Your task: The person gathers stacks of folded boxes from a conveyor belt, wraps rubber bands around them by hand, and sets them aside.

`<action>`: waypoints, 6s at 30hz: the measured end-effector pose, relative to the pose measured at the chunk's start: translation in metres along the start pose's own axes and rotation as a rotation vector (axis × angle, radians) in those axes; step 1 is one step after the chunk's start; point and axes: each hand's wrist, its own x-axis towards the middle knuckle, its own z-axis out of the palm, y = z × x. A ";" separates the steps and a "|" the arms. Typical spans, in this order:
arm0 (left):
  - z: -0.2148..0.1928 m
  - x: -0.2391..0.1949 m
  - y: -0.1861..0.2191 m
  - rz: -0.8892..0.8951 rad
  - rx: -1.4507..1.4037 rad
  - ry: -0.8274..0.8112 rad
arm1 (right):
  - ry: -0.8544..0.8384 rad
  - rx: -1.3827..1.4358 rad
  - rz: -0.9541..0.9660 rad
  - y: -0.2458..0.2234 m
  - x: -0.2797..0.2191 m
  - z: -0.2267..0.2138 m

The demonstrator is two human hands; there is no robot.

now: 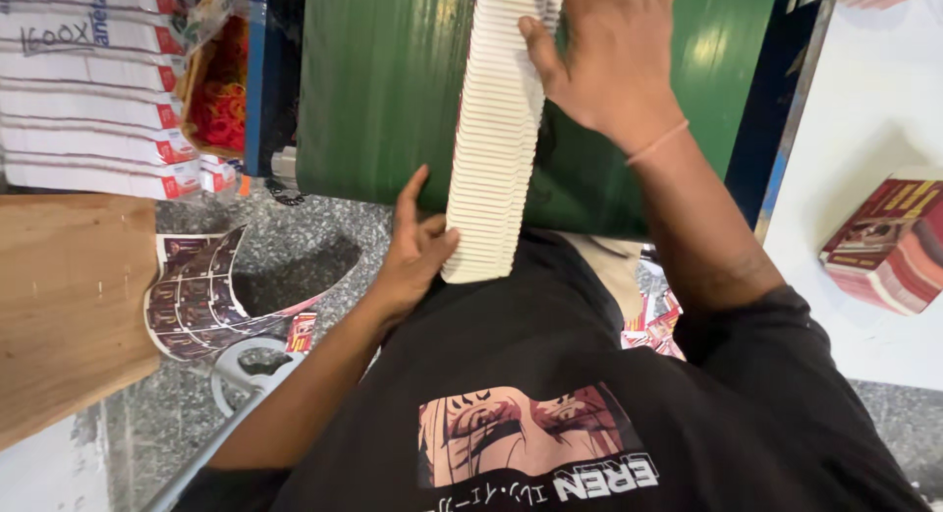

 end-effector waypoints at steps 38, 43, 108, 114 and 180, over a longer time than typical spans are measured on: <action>0.097 0.052 0.124 0.248 1.322 -0.049 | 0.313 0.673 0.166 -0.006 -0.059 -0.017; 0.158 0.236 0.115 0.513 1.585 -0.049 | 0.375 0.818 0.438 0.153 -0.033 0.031; 0.153 0.217 0.149 0.995 1.410 -0.368 | -0.532 -0.001 0.428 0.085 -0.037 -0.102; 0.149 0.212 0.112 0.716 1.331 -0.571 | -0.362 0.005 0.425 0.028 -0.035 -0.112; 0.129 0.103 0.099 0.660 0.829 -0.297 | 0.447 1.911 1.262 0.017 -0.120 -0.008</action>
